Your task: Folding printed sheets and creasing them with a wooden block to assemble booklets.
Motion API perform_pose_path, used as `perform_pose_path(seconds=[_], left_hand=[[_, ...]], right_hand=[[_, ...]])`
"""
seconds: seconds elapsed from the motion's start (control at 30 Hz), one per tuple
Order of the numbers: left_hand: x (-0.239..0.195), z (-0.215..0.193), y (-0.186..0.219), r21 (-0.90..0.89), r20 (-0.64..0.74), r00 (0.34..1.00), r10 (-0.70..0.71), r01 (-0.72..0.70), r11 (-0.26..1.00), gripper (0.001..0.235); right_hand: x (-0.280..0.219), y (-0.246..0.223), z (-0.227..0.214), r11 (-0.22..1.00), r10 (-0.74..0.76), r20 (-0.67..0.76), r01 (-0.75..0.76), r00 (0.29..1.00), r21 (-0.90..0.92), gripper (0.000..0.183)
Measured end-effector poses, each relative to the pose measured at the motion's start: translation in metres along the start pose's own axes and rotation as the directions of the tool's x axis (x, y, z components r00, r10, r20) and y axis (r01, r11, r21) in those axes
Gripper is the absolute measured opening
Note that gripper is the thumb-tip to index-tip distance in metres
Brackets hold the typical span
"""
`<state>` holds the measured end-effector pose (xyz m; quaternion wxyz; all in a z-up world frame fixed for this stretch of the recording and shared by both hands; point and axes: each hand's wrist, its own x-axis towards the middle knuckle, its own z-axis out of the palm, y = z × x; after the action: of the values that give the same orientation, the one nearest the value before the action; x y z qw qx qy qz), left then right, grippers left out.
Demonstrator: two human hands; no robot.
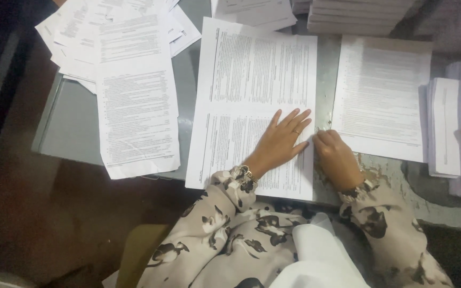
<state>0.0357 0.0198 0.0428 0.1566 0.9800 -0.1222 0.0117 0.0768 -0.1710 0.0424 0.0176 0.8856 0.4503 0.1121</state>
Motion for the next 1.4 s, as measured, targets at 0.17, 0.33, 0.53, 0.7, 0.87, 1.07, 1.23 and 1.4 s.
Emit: perform_pose_path(seconds=[0.17,0.33,0.53,0.7,0.87,1.07,1.23,1.4], left_hand=[[0.000,0.000,0.000,-0.027,-0.003,1.000,0.004,-0.004,1.000,0.062],[-0.002,0.004,-0.001,-0.060,-0.007,1.000,-0.003,0.003,0.998,0.065],[-0.001,0.001,-0.003,-0.057,0.000,1.000,0.012,-0.012,0.998,0.065],[-0.003,-0.005,-0.001,-0.071,0.023,1.000,0.012,-0.011,0.997,0.064],[-0.003,-0.006,-0.001,-0.063,0.017,1.000,0.018,-0.017,0.998,0.064],[-0.001,0.003,-0.002,-0.046,-0.025,0.999,0.033,-0.034,0.998,0.066],[-0.001,0.006,-0.002,0.044,-0.060,0.997,0.049,-0.046,0.998,0.068],[-0.001,0.005,-0.002,-0.002,-0.033,0.999,0.044,-0.044,0.999,0.068]], right_hand=[[-0.021,-0.006,0.001,0.999,-0.038,0.016,0.037,0.999,0.038,0.015],[-0.038,-0.014,0.000,0.997,-0.052,0.037,0.050,0.998,0.052,0.020],[-0.046,-0.029,-0.019,0.998,-0.043,0.063,0.040,0.997,0.047,0.017],[-0.056,-0.037,-0.032,0.999,-0.043,0.140,0.046,0.989,-0.016,0.019],[-0.064,-0.051,-0.055,1.000,-0.015,0.176,0.013,0.984,0.014,0.020],[-0.103,-0.056,-0.018,0.999,-0.030,0.181,0.023,0.983,0.043,0.032],[-0.132,-0.064,-0.005,0.980,-0.061,0.133,0.035,0.989,0.194,0.051],[-0.143,-0.071,-0.022,0.904,-0.096,0.482,-0.126,0.871,0.408,0.030]])
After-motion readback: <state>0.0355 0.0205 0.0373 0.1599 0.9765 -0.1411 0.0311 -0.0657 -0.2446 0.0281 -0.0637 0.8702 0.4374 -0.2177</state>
